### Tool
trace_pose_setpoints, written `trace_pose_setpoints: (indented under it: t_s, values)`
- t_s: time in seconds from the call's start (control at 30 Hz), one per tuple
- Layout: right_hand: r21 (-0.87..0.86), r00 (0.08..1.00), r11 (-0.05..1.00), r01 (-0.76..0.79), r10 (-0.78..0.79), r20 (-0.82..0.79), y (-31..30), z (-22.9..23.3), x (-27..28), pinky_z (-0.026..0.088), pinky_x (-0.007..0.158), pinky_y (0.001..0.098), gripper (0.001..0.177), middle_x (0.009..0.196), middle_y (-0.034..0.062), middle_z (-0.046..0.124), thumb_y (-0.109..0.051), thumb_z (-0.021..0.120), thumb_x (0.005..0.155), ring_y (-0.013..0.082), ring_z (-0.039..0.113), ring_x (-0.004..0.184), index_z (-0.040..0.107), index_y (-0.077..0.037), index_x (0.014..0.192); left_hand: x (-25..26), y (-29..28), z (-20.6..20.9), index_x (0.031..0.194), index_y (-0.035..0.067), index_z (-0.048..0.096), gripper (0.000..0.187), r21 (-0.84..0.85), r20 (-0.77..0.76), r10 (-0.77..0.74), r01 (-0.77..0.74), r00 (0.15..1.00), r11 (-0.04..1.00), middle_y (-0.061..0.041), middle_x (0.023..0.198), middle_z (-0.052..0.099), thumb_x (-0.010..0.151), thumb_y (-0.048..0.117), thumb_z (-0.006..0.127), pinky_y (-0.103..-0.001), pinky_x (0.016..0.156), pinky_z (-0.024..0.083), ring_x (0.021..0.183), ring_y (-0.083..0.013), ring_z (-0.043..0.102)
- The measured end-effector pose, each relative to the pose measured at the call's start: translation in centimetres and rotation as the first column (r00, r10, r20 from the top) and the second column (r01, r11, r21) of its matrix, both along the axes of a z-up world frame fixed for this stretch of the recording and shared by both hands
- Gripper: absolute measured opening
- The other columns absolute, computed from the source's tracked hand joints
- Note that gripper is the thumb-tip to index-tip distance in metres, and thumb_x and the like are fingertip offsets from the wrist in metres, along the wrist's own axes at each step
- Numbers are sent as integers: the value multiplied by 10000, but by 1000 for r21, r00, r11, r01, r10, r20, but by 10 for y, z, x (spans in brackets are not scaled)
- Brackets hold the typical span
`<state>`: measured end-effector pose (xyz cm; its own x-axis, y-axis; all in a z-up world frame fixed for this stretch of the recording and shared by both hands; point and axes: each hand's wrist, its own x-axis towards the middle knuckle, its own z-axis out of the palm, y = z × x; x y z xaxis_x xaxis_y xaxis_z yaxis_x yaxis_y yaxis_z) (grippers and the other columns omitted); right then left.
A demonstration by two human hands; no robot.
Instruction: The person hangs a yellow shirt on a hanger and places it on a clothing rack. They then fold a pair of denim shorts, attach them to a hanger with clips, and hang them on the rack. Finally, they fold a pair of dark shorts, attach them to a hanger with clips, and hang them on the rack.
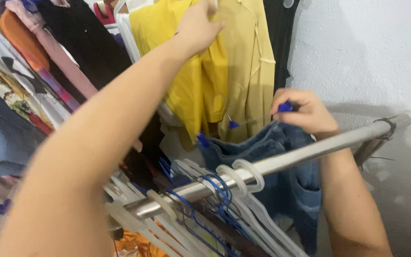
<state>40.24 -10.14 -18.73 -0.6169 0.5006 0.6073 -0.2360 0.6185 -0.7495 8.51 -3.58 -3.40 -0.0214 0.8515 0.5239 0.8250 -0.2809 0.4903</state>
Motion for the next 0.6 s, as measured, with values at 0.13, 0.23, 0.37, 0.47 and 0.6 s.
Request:
trace_pose_setpoints:
  t_s: [0.13, 0.23, 0.37, 0.47, 0.6]
  values:
    - [61, 968, 996, 68, -51, -244, 8, 5, -3, 467, 831, 266, 151, 946, 66, 635, 63, 679, 854, 135, 592, 892, 631, -46, 947, -36, -47, -15, 1021, 18, 741, 257, -31, -416, -33, 22, 909, 999, -256, 983, 735, 943, 248, 659, -447, 839, 557, 916, -389, 699]
    - [53, 910, 985, 166, -132, -393, 6, 10, -17, 445, 833, 255, 180, 940, 58, 623, 69, 678, 889, 117, 566, 867, 588, -57, 982, -59, -91, -23, 1168, 96, 715, 349, -494, -379, -186, -28, 907, 869, -203, 1152, 731, 898, 290, 608, -408, 894, 542, 1008, -340, 716]
    - [7, 842, 977, 214, -181, -508, -7, 10, -49, 449, 842, 254, 181, 983, 48, 605, 67, 655, 909, 118, 564, 879, 573, -65, 1001, -64, -136, -17, 1338, 178, 651, 684, -282, -482, -244, 114, 842, 953, -182, 1239, 639, 696, 344, 820, -473, 951, 458, 1136, -401, 606]
    - [87, 848, 960, 267, -191, -494, -15, 4, -67, 439, 803, 235, 169, 993, 48, 587, 51, 653, 929, 108, 541, 855, 564, -61, 1020, -41, -147, -15, 1222, 223, 743, 571, -59, -701, -61, 27, 711, 998, -139, 1143, 655, 721, 468, 869, -482, 921, 435, 1128, -409, 579]
    - [146, 868, 926, 349, -260, -423, -16, -16, -75, 466, 879, 257, 236, 1100, 58, 553, -46, 688, 1011, 115, 534, 977, 543, -57, 1197, -34, -143, -23, 1096, 194, 773, 300, -44, -722, -43, 15, 691, 999, -88, 1075, 695, 894, 415, 751, -455, 909, 529, 1098, -327, 667]
